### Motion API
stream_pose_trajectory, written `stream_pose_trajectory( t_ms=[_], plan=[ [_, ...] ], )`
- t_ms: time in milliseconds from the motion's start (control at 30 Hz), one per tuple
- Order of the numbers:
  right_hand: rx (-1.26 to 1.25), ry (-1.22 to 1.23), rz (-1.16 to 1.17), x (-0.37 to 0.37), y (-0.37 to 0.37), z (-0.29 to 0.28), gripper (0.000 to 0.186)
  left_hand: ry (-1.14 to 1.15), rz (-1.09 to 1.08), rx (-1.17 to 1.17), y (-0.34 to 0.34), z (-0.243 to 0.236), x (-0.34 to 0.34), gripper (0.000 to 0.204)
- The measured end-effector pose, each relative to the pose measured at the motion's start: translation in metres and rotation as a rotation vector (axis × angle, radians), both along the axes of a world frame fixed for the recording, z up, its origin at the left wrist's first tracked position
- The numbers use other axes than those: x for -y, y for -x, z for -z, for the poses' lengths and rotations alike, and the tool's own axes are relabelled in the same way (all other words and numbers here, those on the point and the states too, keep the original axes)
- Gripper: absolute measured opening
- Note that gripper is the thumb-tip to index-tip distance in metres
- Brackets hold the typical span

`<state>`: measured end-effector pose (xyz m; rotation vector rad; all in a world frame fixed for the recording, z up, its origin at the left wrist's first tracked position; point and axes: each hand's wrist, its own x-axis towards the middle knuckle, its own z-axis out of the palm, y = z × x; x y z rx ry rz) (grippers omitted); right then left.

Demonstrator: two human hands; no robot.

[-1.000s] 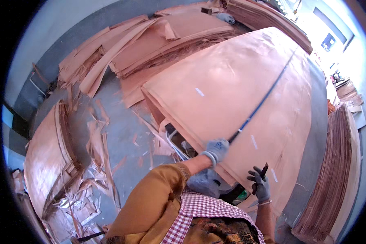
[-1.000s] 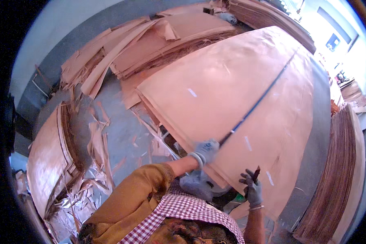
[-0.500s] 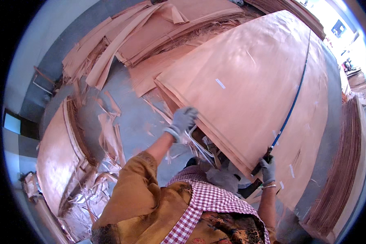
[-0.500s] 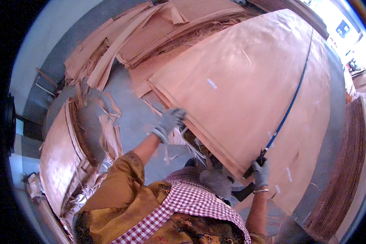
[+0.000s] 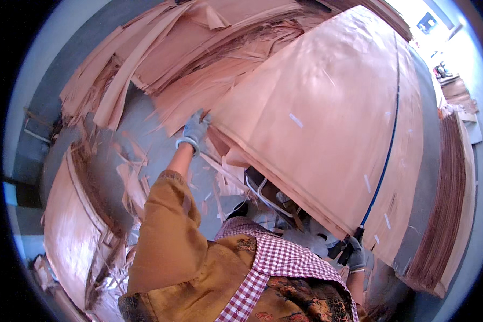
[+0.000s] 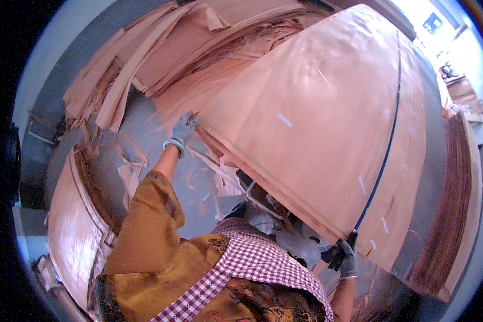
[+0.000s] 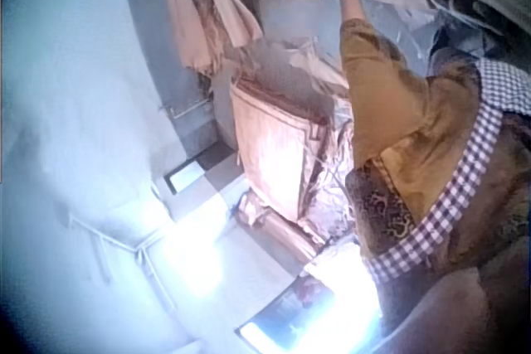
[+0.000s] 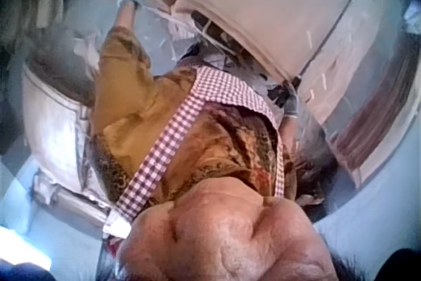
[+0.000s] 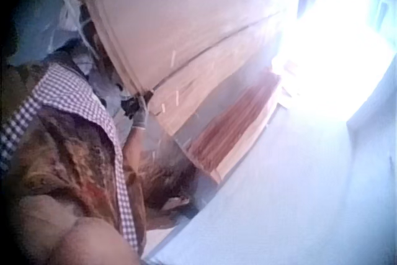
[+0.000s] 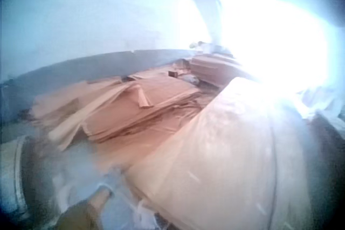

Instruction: The person unrolls wood veneer on a table, trims the edges with a utility knife, and applies adhesive tape to secure the sections.

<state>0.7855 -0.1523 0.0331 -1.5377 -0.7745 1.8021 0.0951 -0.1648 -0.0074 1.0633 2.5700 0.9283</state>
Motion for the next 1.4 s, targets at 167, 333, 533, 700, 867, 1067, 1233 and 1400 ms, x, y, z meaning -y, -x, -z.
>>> stream_pose_trajectory(
  t_ms=[167, 333, 533, 700, 867, 1067, 1233, 1400],
  plan=[
    [0.327, -0.232, 0.000, -0.003, 0.023, 0.002, 0.070, -0.212, 0.229, 0.379, 0.033, 0.016, -0.015, 0.058],
    [0.233, -0.210, 0.112, -0.009, 0.048, -0.005, 0.076, -0.142, 0.053, 0.972, 0.053, 0.041, -0.030, 0.048],
    [0.150, -0.248, 0.227, -0.003, 0.089, 0.006, 0.072, -0.258, -0.082, 0.866, 0.063, 0.065, -0.030, 0.034],
    [0.150, -0.255, 0.199, 0.001, 0.089, 0.029, 0.059, -0.606, -0.196, 1.126, 0.062, 0.066, -0.042, 0.025],
    [0.153, -0.251, 0.159, -0.006, 0.093, 0.006, 0.062, -0.594, -0.244, 0.919, 0.063, 0.093, -0.060, 0.023],
    [0.387, -0.349, 0.090, -0.012, 0.091, 0.005, 0.047, -0.514, -0.236, 0.885, 0.056, 0.091, -0.056, 0.025],
    [0.303, -0.190, 0.078, -0.012, 0.090, 0.013, 0.054, -0.353, -0.056, 0.629, 0.057, 0.093, -0.045, 0.029],
    [0.216, -0.457, 0.143, -0.012, 0.062, 0.019, 0.053, -0.371, 0.111, 0.911, 0.032, 0.069, -0.061, 0.049]
  ],
)
